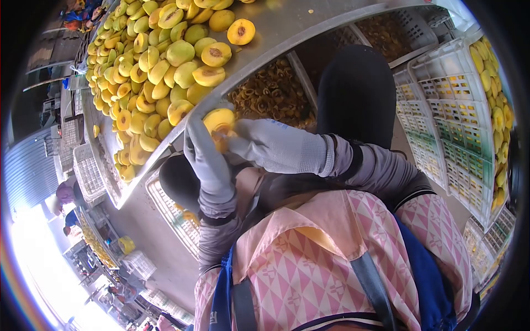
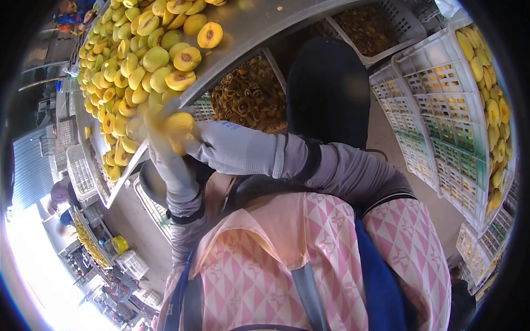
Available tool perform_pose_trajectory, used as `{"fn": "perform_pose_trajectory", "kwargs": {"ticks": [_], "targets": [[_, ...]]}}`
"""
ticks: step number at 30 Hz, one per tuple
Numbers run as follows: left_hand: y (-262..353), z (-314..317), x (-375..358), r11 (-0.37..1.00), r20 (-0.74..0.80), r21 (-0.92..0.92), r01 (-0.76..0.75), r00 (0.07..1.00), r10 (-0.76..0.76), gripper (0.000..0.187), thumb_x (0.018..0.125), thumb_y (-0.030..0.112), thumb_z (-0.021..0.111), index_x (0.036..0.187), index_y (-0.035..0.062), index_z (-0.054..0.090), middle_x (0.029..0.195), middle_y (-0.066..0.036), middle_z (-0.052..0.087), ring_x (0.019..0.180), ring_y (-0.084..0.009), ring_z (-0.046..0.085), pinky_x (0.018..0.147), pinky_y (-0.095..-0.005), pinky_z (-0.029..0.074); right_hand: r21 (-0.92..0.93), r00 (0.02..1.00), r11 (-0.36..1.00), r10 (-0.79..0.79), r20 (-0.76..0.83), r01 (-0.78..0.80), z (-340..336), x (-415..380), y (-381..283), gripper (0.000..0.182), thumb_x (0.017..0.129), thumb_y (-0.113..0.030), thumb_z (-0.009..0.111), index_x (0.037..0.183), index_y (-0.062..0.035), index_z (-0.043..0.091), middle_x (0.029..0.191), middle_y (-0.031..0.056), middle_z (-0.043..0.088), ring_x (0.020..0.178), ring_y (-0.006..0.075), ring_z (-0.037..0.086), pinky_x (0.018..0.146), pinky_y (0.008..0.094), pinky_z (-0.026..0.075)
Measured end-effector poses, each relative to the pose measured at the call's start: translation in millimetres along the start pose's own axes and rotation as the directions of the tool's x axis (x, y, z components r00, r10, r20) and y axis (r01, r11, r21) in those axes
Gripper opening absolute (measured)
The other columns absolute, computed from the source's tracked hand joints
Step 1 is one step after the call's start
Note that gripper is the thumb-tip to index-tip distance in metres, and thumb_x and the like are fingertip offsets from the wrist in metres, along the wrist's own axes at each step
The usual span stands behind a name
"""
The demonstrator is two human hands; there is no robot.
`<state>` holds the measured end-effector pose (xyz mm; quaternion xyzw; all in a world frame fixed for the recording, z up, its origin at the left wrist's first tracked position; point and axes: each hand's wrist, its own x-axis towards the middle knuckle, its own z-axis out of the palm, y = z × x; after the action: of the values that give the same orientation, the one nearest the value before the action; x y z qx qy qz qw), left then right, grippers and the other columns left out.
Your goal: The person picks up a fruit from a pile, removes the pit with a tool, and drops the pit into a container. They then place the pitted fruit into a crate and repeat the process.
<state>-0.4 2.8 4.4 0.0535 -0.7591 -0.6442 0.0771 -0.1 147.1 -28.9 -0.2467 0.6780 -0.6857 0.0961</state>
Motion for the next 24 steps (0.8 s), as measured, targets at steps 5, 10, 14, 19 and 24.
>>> {"fn": "perform_pose_trajectory", "kwargs": {"ticks": [5, 10, 14, 19, 24], "targets": [[-1, -3, -8, 0.975, -0.008, 0.208, -0.078, 0.997, 0.082, 0.053, 0.106, 0.04, 0.041, 0.13, -0.0037, 0.058, 0.108, -0.012, 0.071, 0.09, -0.0183, 0.067, 0.081, -0.0292, 0.053, 0.293, 0.946, 0.918, 0.191, 0.263, -0.267, -12, 2, -13, 0.042, 0.107, -0.042, 0.051, 0.096, -0.0024, 0.058, 0.068, 0.0062, 0.054, 0.061, 0.0155, 0.059, 0.056, 0.029, 0.046], [-5, -5, -6, 0.955, 0.03, 0.203, -0.218, 0.976, 0.217, 0.048, 0.105, 0.033, 0.043, 0.126, -0.0057, 0.06, 0.109, -0.012, 0.071, 0.091, -0.0181, 0.066, 0.081, -0.0298, 0.054, 0.457, 0.739, 0.598, 0.399, 0.543, -0.659, -30, 2, -22, 0.039, 0.106, -0.041, 0.053, 0.097, -0.0034, 0.057, 0.067, 0.0028, 0.055, 0.06, 0.0122, 0.058, 0.055, 0.0271, 0.047], [-21, -7, -2, 0.917, 0.018, 0.2, -0.344, 0.938, 0.347, 0.034, 0.105, 0.014, 0.048, 0.127, -0.006, 0.063, 0.111, -0.011, 0.071, 0.096, -0.0147, 0.066, 0.082, -0.0255, 0.053, -0.245, 0.992, 0.969, -0.057, -0.112, 0.028, -1, -6, 6, 0.032, 0.105, -0.033, 0.056, 0.096, -0.0027, 0.058, 0.074, 0.0112, 0.064, 0.065, 0.0289, 0.066, 0.061, 0.038, 0.051], [-17, -4, -8, 0.959, -0.03, 0.193, -0.207, 0.976, 0.216, 0.033, 0.103, 0.013, 0.049, 0.125, -0.0059, 0.064, 0.11, -0.011, 0.071, 0.093, -0.0156, 0.066, 0.083, -0.0253, 0.052, -0.089, 0.991, 0.987, 0.134, -0.021, -0.135, -1, -6, -1, 0.03, 0.104, -0.033, 0.055, 0.112, -0.0047, 0.063, 0.092, 0.0191, 0.069, 0.085, 0.0365, 0.069, 0.075, 0.0417, 0.054], [-15, 5, -7, 0.988, -0.017, 0.062, -0.143, 0.989, 0.145, 0.032, 0.104, 0.016, 0.05, 0.12, -0.0056, 0.067, 0.106, -0.01, 0.072, 0.09, -0.0149, 0.066, 0.081, -0.0252, 0.052, 0.239, 0.974, 0.945, 0.209, 0.092, -0.225, -9, -8, -3, 0.041, 0.105, -0.037, 0.056, 0.12, -0.0002, 0.064, 0.098, 0.011, 0.071, 0.086, 0.0185, 0.068, 0.08, 0.0354, 0.054]]}}
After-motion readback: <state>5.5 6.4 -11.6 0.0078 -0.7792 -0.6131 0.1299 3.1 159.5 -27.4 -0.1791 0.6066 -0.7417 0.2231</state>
